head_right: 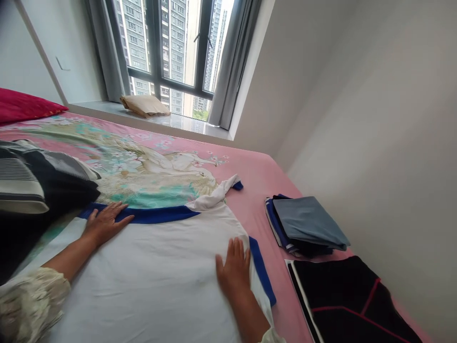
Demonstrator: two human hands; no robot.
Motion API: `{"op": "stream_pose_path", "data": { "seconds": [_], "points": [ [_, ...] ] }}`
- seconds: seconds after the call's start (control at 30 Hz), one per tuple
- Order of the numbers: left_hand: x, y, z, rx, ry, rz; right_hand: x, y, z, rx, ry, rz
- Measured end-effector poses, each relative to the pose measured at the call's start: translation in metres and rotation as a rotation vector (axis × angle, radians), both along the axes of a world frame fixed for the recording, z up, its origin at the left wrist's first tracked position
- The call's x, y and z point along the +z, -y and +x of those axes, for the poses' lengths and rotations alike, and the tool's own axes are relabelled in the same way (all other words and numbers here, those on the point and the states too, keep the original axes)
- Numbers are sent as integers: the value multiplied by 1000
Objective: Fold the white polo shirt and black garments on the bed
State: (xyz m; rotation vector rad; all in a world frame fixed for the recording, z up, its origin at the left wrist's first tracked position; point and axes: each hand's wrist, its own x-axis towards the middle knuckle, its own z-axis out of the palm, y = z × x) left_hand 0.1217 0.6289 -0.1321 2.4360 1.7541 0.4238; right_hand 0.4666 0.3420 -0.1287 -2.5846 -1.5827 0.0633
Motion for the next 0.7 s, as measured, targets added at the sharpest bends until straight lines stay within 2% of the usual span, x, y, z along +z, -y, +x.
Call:
{"op": "stream_pose_path", "data": {
  "seconds": [0.07, 0.13, 0.2, 0.23, 0.27, 0.33, 0.4, 0.43, 0.47, 0.53, 0.63, 0.7],
  "points": [
    [12, 3, 5, 32, 23, -24, -9, 3, 0, -19, 34, 40],
    [28, 17, 23, 124, 87, -32, -13, 3, 0, -17, 57, 50],
    [43, 50, 53, 202, 178, -7, -13, 1, 0, -23, 90, 51],
    [48, 73, 72, 148, 210, 12, -14, 1, -1, -25, 110, 50],
    [49, 100, 91, 19, 219, 6, -14, 1, -1, -28, 130, 49],
    [43, 155, 119, -383, 176, -56, -17, 2, -1, -30, 162, 45],
    [30, 194, 121, -747, 87, -117, -20, 3, 0, -28, 179, 40],
    [24, 202, 109, -798, 46, -151, -22, 4, 1, -28, 183, 39],
    [19, 203, 88, -758, 4, -180, -23, 4, 2, -26, 185, 41],
    [14, 182, 28, -477, -91, -213, -26, 5, 3, -21, 192, 54],
    [25, 128, -70, -26, -193, -188, -27, 6, 3, -16, 204, 81],
    [38, 102, -112, 98, -206, -231, -28, 7, 3, -15, 201, 97]
  ]
}}
